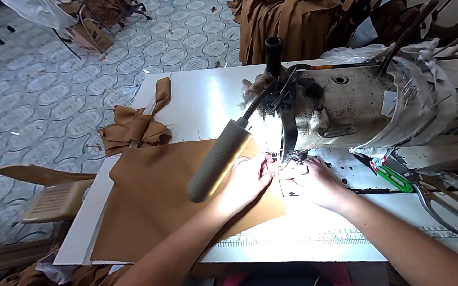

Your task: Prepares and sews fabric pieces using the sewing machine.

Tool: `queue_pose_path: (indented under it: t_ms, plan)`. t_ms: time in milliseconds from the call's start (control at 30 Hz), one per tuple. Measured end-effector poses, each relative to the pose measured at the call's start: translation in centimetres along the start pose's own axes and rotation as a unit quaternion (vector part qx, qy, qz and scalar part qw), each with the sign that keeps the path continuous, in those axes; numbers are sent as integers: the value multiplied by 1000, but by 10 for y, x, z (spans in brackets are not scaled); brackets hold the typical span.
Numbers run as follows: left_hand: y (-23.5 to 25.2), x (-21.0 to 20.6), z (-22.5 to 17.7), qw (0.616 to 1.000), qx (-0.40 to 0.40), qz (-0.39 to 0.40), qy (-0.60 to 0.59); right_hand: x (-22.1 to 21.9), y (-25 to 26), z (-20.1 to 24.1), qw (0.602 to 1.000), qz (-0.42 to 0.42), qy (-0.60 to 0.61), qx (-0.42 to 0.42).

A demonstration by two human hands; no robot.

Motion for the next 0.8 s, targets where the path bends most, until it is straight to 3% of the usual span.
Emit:
queue_pose_path:
  t_ms: [167, 267, 333, 400, 467, 600, 800]
  plan:
    - [1, 1, 0, 1000, 17, 9, -7, -1, -2, 2, 995, -67, -40, 56]
    - [0, 0, 2, 1000, -6, -3, -12, -8, -1, 3, 996, -21, -64, 54]
    - [-5, 0, -4, 995, -79, -34, 43, -11, -1, 5, 995, -1, -83, 56]
    - [-13, 0, -17, 965, -190, -83, 160, -12, -1, 7, 992, 10, -110, 60]
    - [-23, 1, -24, 933, -252, -111, 230, -13, -2, 10, 989, 20, -133, 62]
    - [-25, 5, -22, 937, -263, -117, 200, -14, -1, 11, 986, 18, -156, 57]
    - [-14, 10, -11, 942, -265, -103, 178, -13, 7, -6, 995, 3, -98, -35]
Point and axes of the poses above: each hand's wrist, its own y-axis towards the middle knuckle, its own x-axis out of the back of the hand, z = x × y, the point moved 8 cm from there along y, towards the middle knuckle, and after that the axes turned 9 degrees about -x, right-handed, at the moved point
